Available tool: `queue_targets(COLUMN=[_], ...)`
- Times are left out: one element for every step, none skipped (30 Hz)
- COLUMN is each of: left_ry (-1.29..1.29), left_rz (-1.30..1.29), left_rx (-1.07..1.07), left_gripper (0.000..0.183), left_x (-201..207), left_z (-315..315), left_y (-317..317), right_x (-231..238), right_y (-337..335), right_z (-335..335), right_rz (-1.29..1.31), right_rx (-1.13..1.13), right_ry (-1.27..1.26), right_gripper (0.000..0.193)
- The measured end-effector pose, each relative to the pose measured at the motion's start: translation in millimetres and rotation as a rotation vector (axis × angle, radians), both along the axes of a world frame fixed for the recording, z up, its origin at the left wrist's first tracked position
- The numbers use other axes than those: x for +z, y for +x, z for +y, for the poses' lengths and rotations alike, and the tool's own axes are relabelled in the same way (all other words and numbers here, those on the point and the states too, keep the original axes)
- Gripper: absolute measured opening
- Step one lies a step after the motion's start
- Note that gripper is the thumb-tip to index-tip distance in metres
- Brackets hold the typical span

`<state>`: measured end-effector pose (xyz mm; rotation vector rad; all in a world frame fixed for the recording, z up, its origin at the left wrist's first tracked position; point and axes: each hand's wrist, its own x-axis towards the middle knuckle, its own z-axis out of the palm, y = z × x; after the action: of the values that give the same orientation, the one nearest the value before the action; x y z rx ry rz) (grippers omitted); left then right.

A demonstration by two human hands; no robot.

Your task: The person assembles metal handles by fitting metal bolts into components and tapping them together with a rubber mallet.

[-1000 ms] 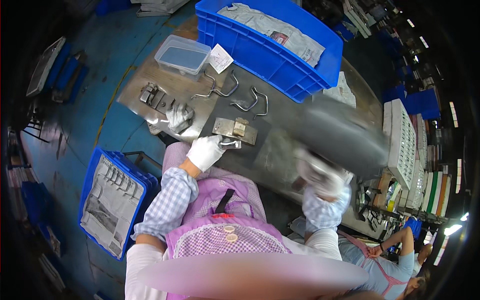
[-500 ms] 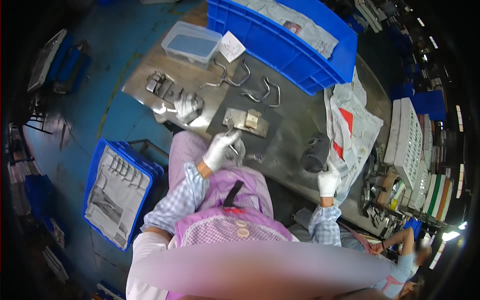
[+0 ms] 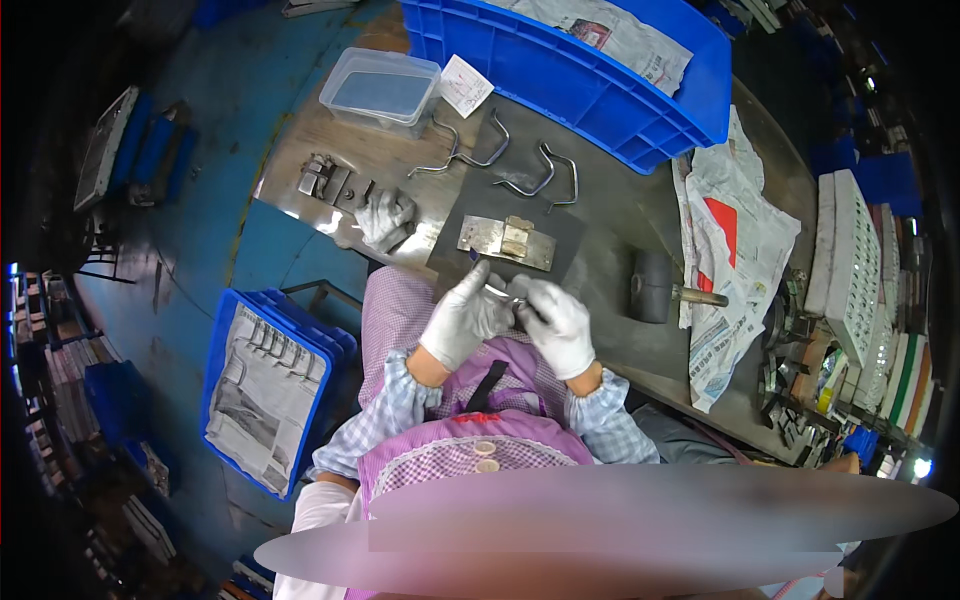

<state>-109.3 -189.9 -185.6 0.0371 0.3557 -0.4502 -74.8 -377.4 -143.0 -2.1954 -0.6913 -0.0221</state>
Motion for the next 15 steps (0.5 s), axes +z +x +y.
queue_targets(left_ry=[0.008,0.446,0.884,1.177,1.33,1.62,1.904,2.17,2.43,2.408,2.397,2.458,2.508,2.455,2.402], left_rz=[0.004,-0.01,-0.027,-0.012,-0.018,-0.17,-0.331,-0.454,-0.589,-0.683,-0.766,-0.731,-0.709,-0.695,-0.681], left_rx=[-0.006,0.048,0.1,0.115,0.122,0.196,0.275,0.292,0.307,0.165,0.014,0.078,0.145,0.136,0.125], left_gripper=[0.045,0.044,0.043,0.04,0.041,0.042,0.044,0.046,0.048,0.051,0.058,0.062,0.065,0.067,0.07], left_x=[6,15,19,6,-22,-26,-27,-13,1,-4,-8,-14,-20,-23,-26], left_z=[6,12,20,31,42,42,42,38,33,32,27,19,10,6,7], left_y=[2,3,4,3,4,9,13,22,34,39,43,38,32,27,24], right_x=[-4,-9,-9,-13,-22,-31,-40,-44,-46,-43,-42,-42,-41,-41,-51], right_y=[9,18,24,32,40,45,48,51,53,53,53,51,50,50,52], right_z=[1,3,3,3,4,4,5,6,5,5,3,1,-6,-12,-18], right_rz=[-0.099,-0.118,0.092,0.194,0.294,0.292,0.306,0.32,0.321,0.285,0.248,0.252,0.329,0.405,0.402], right_rx=[-0.024,-0.082,-0.178,-0.213,-0.245,-0.252,-0.261,-0.269,-0.277,-0.251,-0.227,-0.231,-0.246,-0.264,-0.286], right_ry=[0.087,0.203,0.24,0.242,0.243,0.246,0.235,0.223,0.223,0.198,0.172,0.171,0.242,0.316,0.314], right_gripper=[0.038,0.032,0.03,0.031,0.031,0.031,0.032,0.033,0.033,0.035,0.037,0.037,0.038,0.039,0.039])
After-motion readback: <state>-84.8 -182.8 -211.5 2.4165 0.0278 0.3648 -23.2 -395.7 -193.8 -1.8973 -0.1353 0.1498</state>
